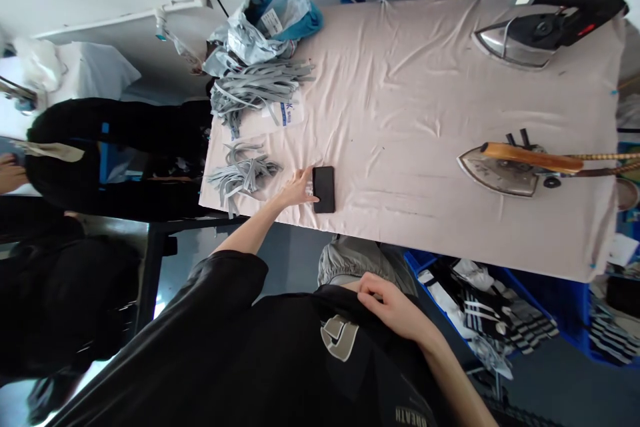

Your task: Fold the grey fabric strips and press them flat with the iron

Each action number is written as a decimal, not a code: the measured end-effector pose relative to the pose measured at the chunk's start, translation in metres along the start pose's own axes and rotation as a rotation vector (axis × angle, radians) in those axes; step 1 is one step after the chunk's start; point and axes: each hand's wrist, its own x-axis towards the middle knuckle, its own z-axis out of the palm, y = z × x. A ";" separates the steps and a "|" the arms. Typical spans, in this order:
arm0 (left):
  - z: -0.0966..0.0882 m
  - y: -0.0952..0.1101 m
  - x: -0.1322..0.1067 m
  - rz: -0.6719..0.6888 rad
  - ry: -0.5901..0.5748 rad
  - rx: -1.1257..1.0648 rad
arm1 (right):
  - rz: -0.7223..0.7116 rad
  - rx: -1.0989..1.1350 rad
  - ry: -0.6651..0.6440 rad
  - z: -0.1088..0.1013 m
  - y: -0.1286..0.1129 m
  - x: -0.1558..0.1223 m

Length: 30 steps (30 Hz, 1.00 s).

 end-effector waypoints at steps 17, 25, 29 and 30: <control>-0.010 0.011 0.016 -0.049 0.056 0.043 | -0.011 0.003 -0.004 0.004 -0.002 0.004; -0.002 0.012 0.012 -0.147 0.137 -0.019 | 0.005 -0.032 0.209 0.003 0.011 0.005; 0.012 0.015 -0.010 -0.205 0.120 -0.050 | 0.034 -0.159 0.591 -0.011 0.023 0.003; 0.016 0.017 -0.015 -0.210 0.105 -0.060 | 0.033 -0.177 0.651 -0.014 0.021 -0.002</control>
